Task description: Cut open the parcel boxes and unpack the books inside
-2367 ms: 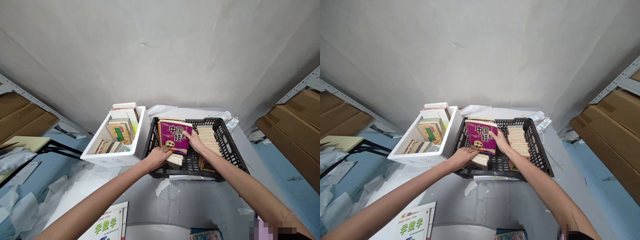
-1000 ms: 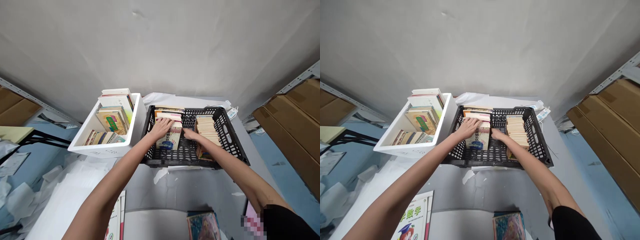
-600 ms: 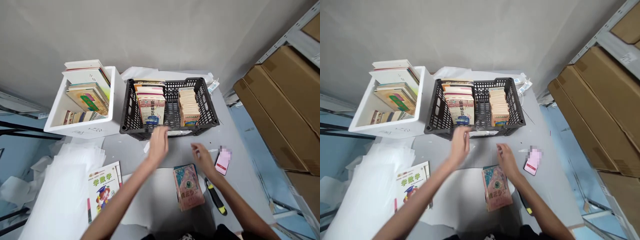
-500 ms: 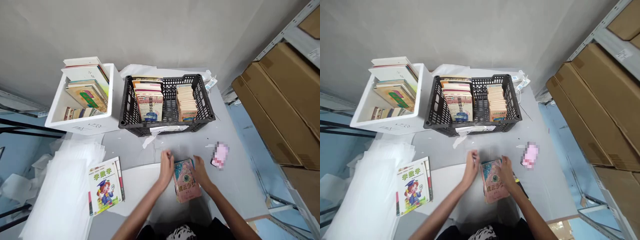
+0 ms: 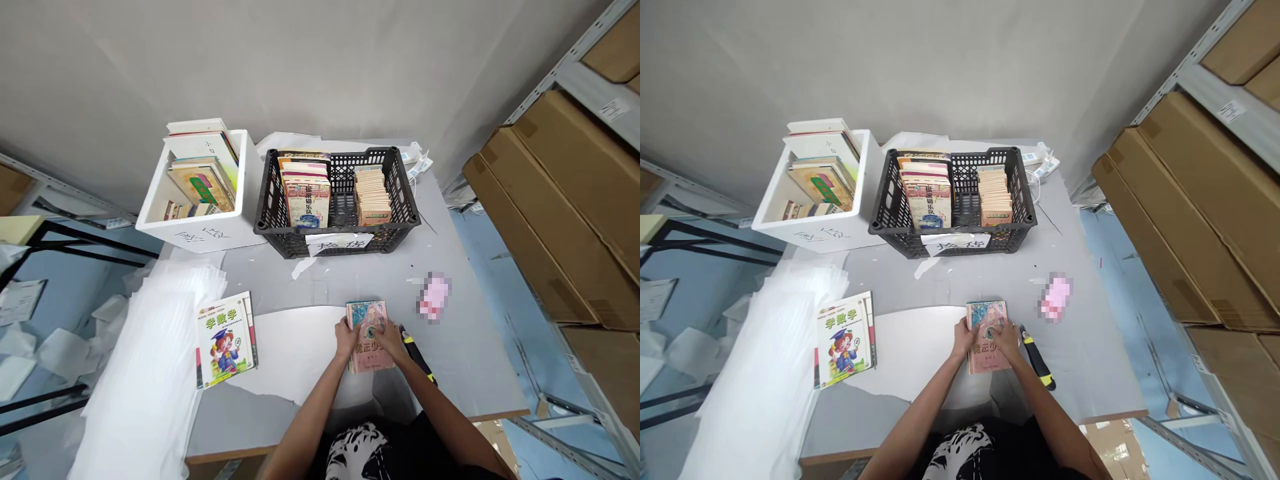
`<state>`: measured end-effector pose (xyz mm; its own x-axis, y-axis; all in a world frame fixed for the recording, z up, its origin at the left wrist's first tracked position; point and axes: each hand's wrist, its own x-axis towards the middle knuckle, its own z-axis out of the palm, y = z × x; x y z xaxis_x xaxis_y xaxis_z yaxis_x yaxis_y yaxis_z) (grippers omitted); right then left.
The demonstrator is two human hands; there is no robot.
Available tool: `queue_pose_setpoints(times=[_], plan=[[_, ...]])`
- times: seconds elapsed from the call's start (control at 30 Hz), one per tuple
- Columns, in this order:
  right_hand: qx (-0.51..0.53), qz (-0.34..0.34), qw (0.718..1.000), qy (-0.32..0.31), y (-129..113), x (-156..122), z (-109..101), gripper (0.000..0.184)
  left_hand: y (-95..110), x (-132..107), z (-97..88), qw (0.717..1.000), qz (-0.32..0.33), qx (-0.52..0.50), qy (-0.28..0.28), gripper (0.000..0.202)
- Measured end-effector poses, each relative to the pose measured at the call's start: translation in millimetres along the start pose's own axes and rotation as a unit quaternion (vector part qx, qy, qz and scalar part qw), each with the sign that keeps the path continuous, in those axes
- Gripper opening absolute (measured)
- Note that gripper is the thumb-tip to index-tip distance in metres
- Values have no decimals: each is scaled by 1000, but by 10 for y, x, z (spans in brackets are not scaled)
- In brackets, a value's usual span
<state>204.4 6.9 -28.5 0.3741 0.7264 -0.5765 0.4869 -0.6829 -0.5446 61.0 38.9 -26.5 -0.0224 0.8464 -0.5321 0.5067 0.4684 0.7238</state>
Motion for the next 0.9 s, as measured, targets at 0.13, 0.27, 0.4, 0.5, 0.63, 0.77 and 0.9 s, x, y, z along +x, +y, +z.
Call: queue_pose_setpoints(times=[0.13,0.27,0.4,0.5,0.63,0.77,0.9], plan=[[87,-44,995,-32,-120,-9,-129,44,182,-15,-158,996,67,-59,-12,27],[229,-153,956,-103,-417,54,-352,51,400,-50,-635,972,180,-143,-56,31],[156,-278,944,-80,-714,86,-405,40,364,-22,-1219,966,225,-100,-81,34],[44,-329,939,-84,-827,38,-284,31,161,28,-1498,967,233,-30,-99,32],[-12,-382,919,-97,-872,-70,-155,39,-21,79,-1663,960,253,35,-113,23],[-11,-415,907,-66,-1120,-181,-412,31,311,71,-1945,948,288,95,-93,19],[18,-480,877,-25,-1959,-214,-1080,30,1311,103,-2575,930,335,148,-31,25]])
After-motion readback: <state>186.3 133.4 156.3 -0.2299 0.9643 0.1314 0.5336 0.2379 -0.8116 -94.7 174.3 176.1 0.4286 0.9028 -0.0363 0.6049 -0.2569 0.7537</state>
